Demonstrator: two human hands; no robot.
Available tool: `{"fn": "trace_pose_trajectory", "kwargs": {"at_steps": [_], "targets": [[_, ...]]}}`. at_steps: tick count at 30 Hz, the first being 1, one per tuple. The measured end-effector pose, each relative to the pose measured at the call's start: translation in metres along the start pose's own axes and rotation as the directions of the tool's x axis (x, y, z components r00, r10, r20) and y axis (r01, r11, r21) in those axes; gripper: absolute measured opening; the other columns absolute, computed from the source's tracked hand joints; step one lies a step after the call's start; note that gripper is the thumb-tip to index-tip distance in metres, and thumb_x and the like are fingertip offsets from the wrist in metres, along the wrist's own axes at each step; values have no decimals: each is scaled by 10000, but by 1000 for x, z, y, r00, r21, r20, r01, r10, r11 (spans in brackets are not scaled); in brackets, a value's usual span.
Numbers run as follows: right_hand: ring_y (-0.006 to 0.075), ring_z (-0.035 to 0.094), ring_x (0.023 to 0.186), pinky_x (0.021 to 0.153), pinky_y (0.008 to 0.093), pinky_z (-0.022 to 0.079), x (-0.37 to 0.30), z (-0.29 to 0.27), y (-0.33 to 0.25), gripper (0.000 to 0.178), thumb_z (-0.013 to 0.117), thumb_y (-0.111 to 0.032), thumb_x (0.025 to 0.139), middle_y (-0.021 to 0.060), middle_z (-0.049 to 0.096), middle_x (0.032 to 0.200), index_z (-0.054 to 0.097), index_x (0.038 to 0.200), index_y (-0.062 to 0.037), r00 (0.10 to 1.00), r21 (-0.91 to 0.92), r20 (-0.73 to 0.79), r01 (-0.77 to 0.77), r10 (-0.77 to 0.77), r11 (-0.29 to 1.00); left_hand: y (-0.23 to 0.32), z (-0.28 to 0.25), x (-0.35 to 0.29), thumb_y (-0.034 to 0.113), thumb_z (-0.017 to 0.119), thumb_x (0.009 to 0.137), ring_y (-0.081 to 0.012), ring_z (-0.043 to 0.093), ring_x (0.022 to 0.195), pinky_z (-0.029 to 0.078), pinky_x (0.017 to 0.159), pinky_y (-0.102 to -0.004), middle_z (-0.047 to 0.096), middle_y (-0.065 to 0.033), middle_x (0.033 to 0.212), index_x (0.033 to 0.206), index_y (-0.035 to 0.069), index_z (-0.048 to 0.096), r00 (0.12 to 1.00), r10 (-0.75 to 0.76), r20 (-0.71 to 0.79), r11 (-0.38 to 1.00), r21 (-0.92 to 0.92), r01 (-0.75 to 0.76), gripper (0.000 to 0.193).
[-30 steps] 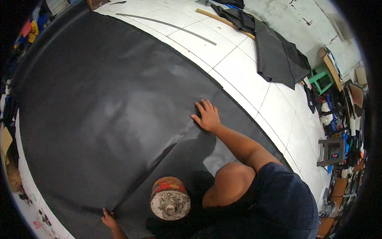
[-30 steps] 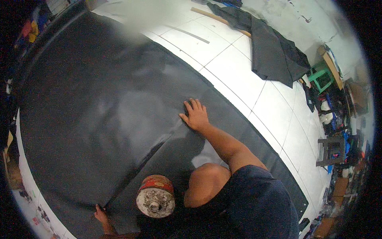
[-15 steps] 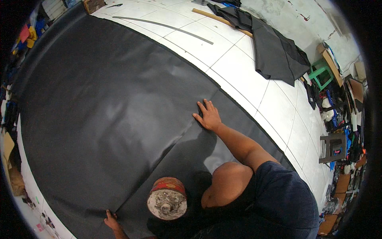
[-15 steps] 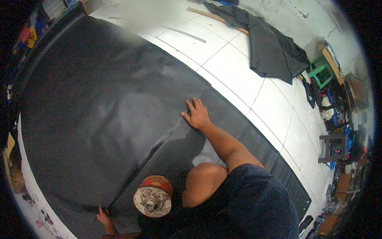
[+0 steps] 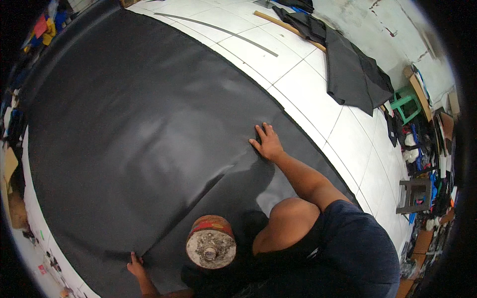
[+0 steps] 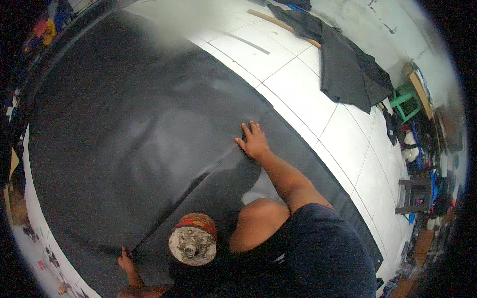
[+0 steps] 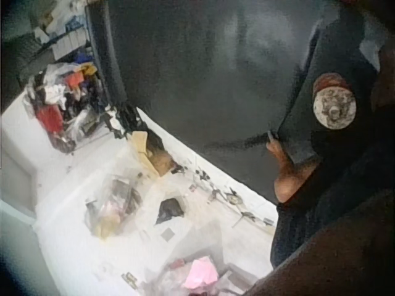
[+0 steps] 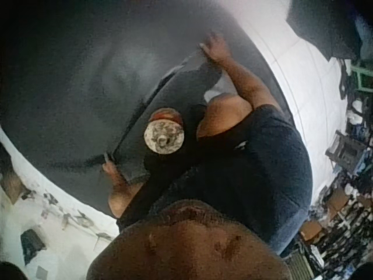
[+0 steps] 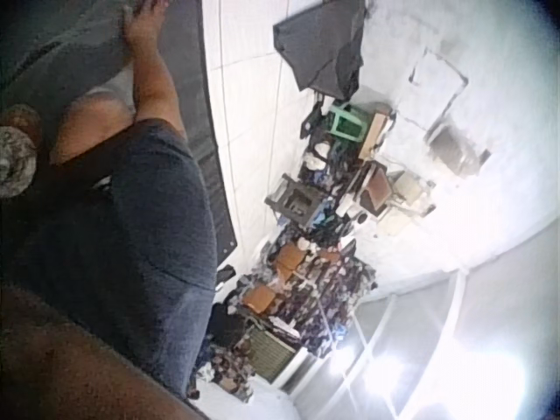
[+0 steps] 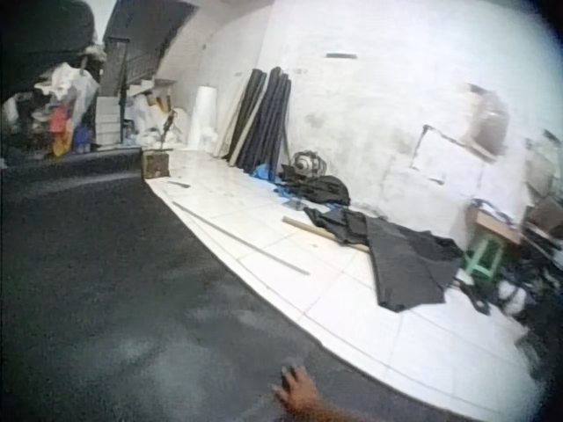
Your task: The person cuts a sheet of black material using shears, folds the cut piece over, and flattens it using a circular weight. The person cuts along the sheet with shears again, folds the material, and presses it with the weight.
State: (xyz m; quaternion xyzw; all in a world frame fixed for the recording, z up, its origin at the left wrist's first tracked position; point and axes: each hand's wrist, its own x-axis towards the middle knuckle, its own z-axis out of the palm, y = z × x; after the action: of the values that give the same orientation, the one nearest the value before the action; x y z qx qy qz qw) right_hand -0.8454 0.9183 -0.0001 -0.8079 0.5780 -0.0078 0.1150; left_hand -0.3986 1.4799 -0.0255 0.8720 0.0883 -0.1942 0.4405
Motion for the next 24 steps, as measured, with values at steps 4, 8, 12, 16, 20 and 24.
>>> {"fn": "trace_pose_trajectory", "kwargs": {"at_steps": [4, 8, 12, 16, 20, 24], "targets": [[395, 295, 1416, 1145, 520, 267, -2, -8, -16, 679, 499, -542, 945, 189, 282, 1551, 383, 1477, -136, 997, -107, 74, -11, 19, 994, -11, -2, -10, 264, 735, 884, -164, 561, 633, 485, 568, -325, 599, -118, 781, 816, 16, 484, 998, 58, -24, 994, -91, -60, 359], [386, 330, 1396, 1120, 524, 284, -20, -14, -58, 688, 606, -482, 895, 179, 363, 1502, 409, 1452, -130, 948, -91, -40, 312, -317, 946, 2, 7, -20, 252, 732, 872, -205, 599, 734, 520, 655, -356, 603, -124, 833, 922, -71, 529, 996, -15, -85, 998, -69, 9, 384], [386, 362, 1371, 1081, 528, 325, -68, -5, -138, 697, 640, -454, 878, 179, 393, 1479, 411, 1448, -124, 846, -11, 114, 526, -521, 851, 5, 16, -10, 268, 745, 855, -175, 589, 656, 496, 612, -345, 588, -80, 755, 745, -24, 547, 992, 49, -120, 999, -8, -51, 369], [383, 369, 1367, 1052, 525, 365, -74, 18, -154, 714, 653, -467, 870, 201, 381, 1482, 420, 1444, -114, 794, -122, 145, 607, -591, 786, 9, -1, -8, 337, 727, 869, -196, 616, 708, 513, 637, -345, 631, -123, 834, 895, -44, 604, 998, -36, -46, 999, -28, 34, 400], [402, 337, 1386, 1095, 517, 334, -66, 22, -138, 776, 694, -468, 840, 231, 356, 1492, 405, 1453, -89, 745, -1, 194, 651, -639, 759, 9, -14, -1, 401, 683, 887, -209, 625, 763, 495, 619, -327, 644, -149, 932, 1002, -48, 594, 970, -238, -46, 800, -575, 169, 472], [441, 328, 1380, 1124, 508, 309, -68, 7, -132, 842, 724, -463, 814, 244, 327, 1510, 380, 1463, -53, 736, 84, 259, 628, -626, 774, -17, -75, 56, 456, 597, 919, -246, 613, 1004, 495, 765, -365, 623, -173, 1121, 1199, -67, 563, 871, -423, -251, 523, -852, 9, 594]]}}
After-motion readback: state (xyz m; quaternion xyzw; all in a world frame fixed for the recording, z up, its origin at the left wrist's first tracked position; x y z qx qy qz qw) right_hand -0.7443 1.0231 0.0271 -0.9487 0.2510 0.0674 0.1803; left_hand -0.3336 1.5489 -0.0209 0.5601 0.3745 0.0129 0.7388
